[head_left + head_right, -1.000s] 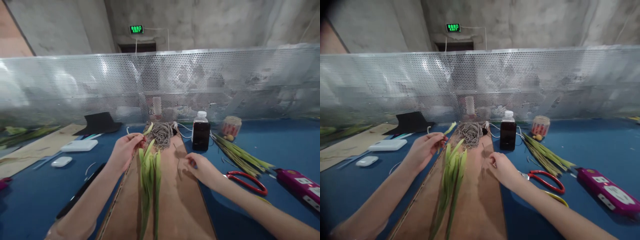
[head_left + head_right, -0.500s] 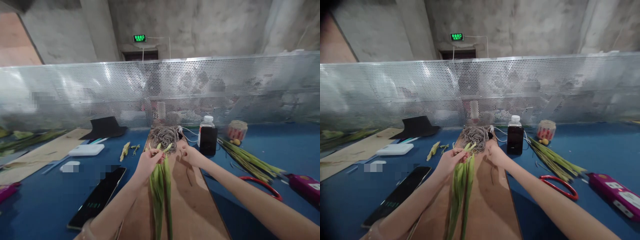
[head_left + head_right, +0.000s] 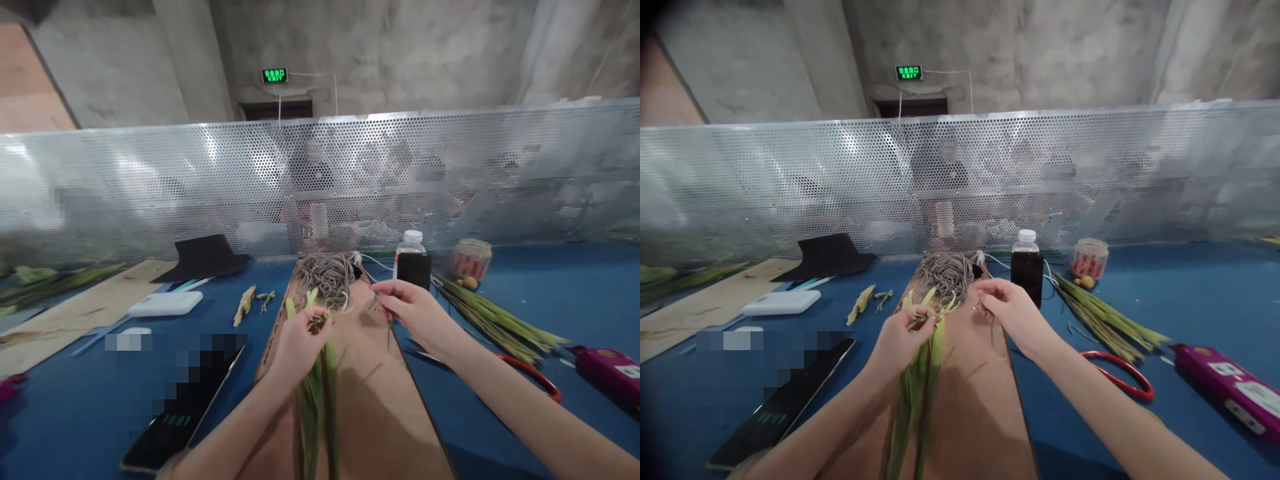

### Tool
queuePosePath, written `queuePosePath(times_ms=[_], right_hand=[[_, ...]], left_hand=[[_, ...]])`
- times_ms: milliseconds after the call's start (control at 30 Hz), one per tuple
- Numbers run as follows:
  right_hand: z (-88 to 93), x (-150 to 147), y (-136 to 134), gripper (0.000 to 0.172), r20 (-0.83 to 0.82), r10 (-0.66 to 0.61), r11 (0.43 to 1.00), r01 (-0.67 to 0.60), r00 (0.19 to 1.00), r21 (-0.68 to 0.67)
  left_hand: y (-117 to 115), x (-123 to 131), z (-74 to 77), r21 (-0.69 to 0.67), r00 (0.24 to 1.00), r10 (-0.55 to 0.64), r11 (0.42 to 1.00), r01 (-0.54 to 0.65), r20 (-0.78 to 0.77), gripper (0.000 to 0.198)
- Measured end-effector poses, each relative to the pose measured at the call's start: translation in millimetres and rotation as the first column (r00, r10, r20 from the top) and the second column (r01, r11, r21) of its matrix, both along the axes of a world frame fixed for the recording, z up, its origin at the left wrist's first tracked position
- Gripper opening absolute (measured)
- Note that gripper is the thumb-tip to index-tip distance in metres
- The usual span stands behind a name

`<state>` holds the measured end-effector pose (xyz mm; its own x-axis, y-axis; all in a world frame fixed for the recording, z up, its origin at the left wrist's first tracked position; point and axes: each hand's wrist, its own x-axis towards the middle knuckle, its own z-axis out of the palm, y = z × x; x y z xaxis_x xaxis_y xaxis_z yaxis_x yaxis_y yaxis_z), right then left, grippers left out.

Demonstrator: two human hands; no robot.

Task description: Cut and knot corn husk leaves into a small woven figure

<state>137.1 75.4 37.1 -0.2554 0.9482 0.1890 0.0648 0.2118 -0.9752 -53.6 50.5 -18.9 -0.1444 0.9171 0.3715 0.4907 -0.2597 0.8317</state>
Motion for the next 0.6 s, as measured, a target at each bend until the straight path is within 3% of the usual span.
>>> queuePosePath(times_ms=[100, 200, 333, 467, 600], right_hand=[[2.8, -5.5, -10.8, 0.020, 0.116, -0.074, 0.971, 0.045, 0.990, 0.237], [-0.1, -14.7, -22.7, 0.023, 0.178, -0.083, 0.926, 0.010, 0.980, 0.377], [-9.6, -22.1, -28.9, 0.028, 0.226, -0.130, 0.902, 0.020, 0.965, 0.432], [-18.3, -24.0, -28.9, 0.034, 0.264, -0.080, 0.898, -0.045, 0.961, 0.437], [-20.7, -25.5, -30.4, 0.034, 0.273, -0.021, 0.911, -0.093, 0.962, 0.401]], left_hand=[[-5.8, 5.9, 1.5, 0.067, 0.995, -0.015, 0.998, 0.022, -0.099, 0.011], [-14.6, 12.0, 3.9, 0.238, 0.946, -0.024, 0.965, 0.106, -0.324, 0.010], [-23.5, 17.5, 5.2, 0.404, 0.891, -0.006, 0.890, 0.212, -0.455, 0.014], [-26.1, 19.7, 4.4, 0.481, 0.896, 0.076, 0.862, 0.161, -0.437, 0.020], [-25.3, 21.0, 5.4, 0.503, 0.892, 0.083, 0.847, 0.172, -0.445, 0.021]])
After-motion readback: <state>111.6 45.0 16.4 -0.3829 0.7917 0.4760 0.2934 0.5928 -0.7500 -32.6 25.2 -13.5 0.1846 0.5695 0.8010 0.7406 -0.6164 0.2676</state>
